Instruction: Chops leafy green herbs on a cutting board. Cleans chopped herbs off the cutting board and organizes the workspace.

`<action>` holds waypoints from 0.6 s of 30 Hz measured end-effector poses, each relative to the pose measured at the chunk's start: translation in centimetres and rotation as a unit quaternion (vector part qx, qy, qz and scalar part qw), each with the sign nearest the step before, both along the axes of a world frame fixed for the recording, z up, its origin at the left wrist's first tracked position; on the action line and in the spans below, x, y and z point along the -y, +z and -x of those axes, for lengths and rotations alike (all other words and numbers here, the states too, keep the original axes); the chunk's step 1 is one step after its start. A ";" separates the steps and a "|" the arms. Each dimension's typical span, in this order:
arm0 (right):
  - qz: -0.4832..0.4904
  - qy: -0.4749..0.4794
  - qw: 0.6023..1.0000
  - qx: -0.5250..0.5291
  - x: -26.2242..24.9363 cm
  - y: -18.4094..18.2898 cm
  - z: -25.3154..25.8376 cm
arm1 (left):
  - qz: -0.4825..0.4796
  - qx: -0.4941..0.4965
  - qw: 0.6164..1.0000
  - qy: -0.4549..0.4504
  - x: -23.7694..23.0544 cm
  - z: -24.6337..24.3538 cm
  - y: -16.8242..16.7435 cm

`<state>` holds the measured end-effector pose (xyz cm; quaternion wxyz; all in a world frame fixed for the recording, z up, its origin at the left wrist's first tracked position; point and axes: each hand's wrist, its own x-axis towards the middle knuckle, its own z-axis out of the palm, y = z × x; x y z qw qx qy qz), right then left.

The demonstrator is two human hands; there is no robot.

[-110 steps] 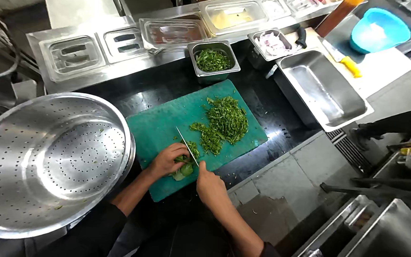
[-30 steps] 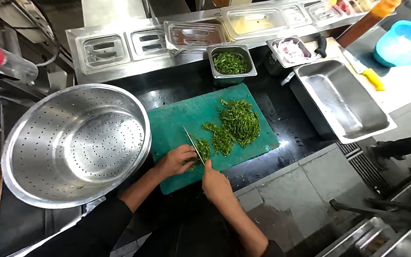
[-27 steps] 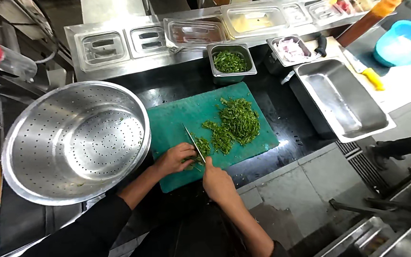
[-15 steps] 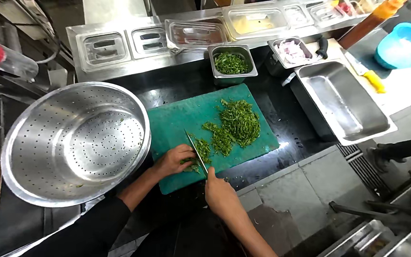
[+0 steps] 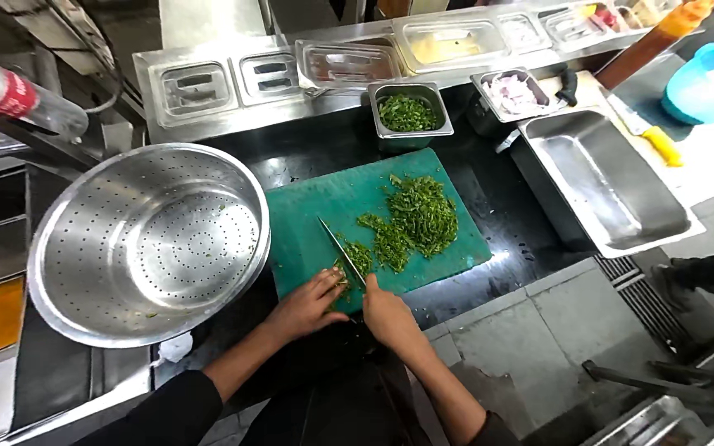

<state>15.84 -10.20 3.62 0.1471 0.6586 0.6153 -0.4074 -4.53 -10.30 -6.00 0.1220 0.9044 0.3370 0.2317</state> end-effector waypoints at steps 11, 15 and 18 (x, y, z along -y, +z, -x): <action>0.009 0.000 1.000 -0.029 -0.6 -0.4 -0.8 | 0.073 0.168 0.982 0.038 -2.2 -0.6 0.4; 0.009 0.002 1.000 -0.014 0.1 1.2 -0.5 | 0.061 0.199 0.976 0.056 -2.8 -0.8 0.4; 0.006 0.005 1.000 0.015 1.5 3.6 -0.2 | 0.044 0.170 0.984 0.021 -3.3 -0.5 0.7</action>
